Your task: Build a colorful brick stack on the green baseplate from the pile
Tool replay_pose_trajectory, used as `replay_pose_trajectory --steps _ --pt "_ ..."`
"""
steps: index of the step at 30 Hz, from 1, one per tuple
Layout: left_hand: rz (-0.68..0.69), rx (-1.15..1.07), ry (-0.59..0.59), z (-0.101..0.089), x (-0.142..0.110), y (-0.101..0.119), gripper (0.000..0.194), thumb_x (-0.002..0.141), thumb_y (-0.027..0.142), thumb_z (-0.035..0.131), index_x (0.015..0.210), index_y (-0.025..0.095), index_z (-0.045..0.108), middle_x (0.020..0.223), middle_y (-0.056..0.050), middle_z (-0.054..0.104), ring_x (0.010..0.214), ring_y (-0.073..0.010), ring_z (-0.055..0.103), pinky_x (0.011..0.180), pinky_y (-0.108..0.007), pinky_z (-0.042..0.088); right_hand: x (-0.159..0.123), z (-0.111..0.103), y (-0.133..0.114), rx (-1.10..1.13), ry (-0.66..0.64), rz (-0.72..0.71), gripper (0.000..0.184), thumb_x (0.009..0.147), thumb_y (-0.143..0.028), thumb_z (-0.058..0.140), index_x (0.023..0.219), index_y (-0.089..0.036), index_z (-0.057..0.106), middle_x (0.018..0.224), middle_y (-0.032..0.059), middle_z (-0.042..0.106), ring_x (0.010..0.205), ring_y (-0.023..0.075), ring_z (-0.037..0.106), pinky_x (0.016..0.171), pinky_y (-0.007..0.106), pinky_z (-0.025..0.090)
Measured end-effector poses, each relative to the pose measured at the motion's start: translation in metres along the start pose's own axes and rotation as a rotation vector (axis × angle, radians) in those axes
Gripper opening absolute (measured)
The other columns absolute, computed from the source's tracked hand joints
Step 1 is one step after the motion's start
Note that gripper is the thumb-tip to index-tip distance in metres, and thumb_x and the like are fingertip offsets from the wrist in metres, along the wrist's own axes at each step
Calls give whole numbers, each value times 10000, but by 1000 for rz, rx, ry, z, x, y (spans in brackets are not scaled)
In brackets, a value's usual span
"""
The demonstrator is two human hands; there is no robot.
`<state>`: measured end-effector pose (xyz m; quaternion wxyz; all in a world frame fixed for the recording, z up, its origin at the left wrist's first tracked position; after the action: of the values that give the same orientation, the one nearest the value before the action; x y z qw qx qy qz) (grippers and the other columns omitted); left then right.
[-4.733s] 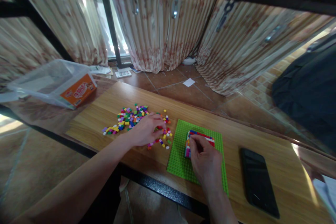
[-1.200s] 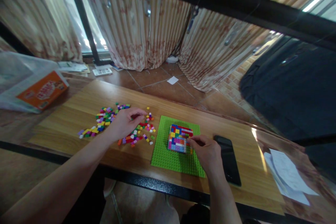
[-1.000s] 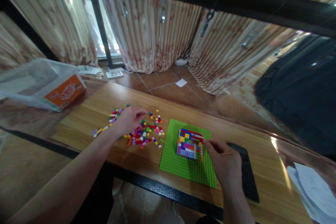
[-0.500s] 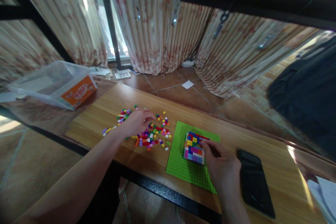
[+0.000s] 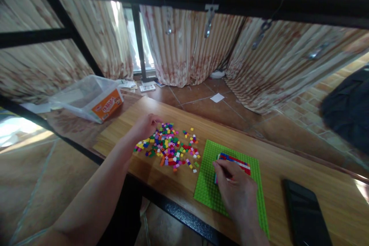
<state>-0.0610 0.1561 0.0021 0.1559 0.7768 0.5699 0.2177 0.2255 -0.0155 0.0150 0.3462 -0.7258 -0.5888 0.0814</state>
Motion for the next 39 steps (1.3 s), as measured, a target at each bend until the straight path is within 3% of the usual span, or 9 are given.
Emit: replay_pose_trajectory --steps 5,11,19,24,27,30,33,39 --pt "-37 12 -75 -2 -6 -15 386 679 30 485 912 179 753 860 -52 743 792 -189 665 735 -277 520 1 15 -22 16 -58 -84 267 826 -465 556 799 -256 720 801 6 739 702 185 681 647 284 486" --pt "276 -69 -276 18 -21 27 216 679 133 634 837 209 760 887 -27 726 837 -175 652 779 -251 490 0 28 -36 9 -104 -136 267 838 -455 547 819 -256 724 799 2 733 688 178 675 649 285 486" --pt "327 44 -390 35 -32 44 213 703 179 635 881 208 747 899 -26 719 876 -190 647 785 -263 479 -2 38 -40 21 -151 -160 253 857 -428 538 843 -248 714 824 -2 727 761 172 678 693 277 485" --pt "335 91 -356 30 -32 51 134 733 195 633 823 185 731 894 -44 702 883 -202 631 791 -282 468 -2 38 -39 52 -151 -134 236 852 -406 554 845 -234 716 836 12 725 767 175 671 708 286 478" --pt "377 -24 -316 24 -32 63 103 779 192 613 816 170 707 832 -37 689 843 -180 623 784 -277 462 -2 37 -40 117 -153 -85 230 840 -402 575 827 -225 721 826 19 725 757 176 663 722 294 477" --pt "440 -243 -247 19 -36 89 108 822 194 590 867 163 683 849 -34 677 793 -146 610 754 -264 463 -1 35 -35 284 -145 74 270 830 -436 583 849 -209 728 815 32 727 749 179 658 709 297 486" --pt "531 -491 -169 19 -48 124 118 853 205 580 924 160 662 908 -45 666 833 -136 606 771 -259 473 -2 42 -29 534 -199 264 376 808 -505 580 902 -170 723 741 42 713 607 154 614 592 278 476" --pt "562 -549 -74 44 -70 166 96 867 185 570 916 172 652 872 -37 660 869 -150 600 791 -276 480 -3 41 -20 694 -168 336 364 739 -517 638 758 -163 723 603 11 636 555 123 545 525 236 437"
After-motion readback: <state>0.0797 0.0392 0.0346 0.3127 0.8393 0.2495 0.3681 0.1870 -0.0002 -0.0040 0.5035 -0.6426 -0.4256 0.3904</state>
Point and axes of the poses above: each hand's wrist, its own x-axis towards the middle knuckle, its own z-axis out of the palm, y = z × x, the point moved 10 cm from there along x, towards the middle knuckle
